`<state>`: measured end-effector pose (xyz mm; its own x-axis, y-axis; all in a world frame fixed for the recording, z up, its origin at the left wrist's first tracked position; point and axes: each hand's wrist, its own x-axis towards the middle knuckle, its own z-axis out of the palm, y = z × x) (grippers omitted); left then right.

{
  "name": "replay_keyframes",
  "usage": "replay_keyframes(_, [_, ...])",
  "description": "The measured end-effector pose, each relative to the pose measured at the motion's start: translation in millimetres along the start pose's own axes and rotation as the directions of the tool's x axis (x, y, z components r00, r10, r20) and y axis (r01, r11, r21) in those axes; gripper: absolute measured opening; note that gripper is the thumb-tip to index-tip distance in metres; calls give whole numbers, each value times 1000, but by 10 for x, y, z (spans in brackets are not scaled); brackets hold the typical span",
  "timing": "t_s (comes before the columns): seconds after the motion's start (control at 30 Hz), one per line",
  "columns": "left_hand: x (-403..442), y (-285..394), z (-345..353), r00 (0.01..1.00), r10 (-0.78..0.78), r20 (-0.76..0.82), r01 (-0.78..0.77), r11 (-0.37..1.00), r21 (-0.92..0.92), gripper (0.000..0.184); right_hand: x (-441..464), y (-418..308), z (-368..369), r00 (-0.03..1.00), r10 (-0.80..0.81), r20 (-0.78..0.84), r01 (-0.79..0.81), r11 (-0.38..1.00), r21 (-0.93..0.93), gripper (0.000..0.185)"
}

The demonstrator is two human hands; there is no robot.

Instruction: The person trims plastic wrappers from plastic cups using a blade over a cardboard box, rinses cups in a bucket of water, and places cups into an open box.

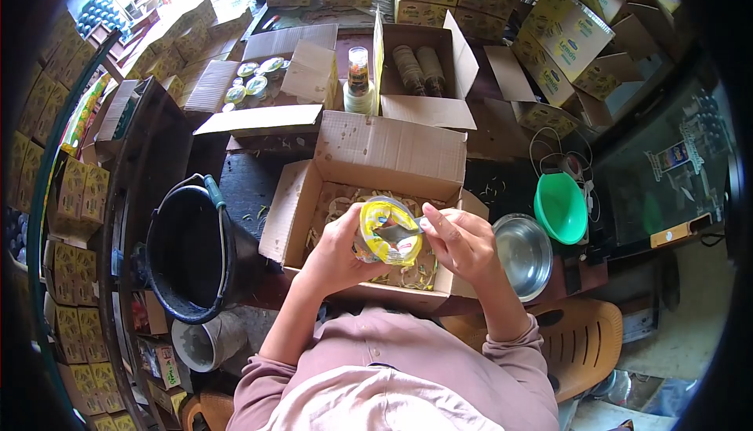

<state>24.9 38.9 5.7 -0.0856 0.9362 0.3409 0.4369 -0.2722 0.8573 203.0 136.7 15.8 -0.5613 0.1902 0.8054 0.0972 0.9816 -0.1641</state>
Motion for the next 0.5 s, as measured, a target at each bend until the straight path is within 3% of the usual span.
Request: replay_keyframes(0.5, [3,-71,-44,997,-20,80,29,992,-120,55,21,1,80,999,-52,17,51,998,43,45])
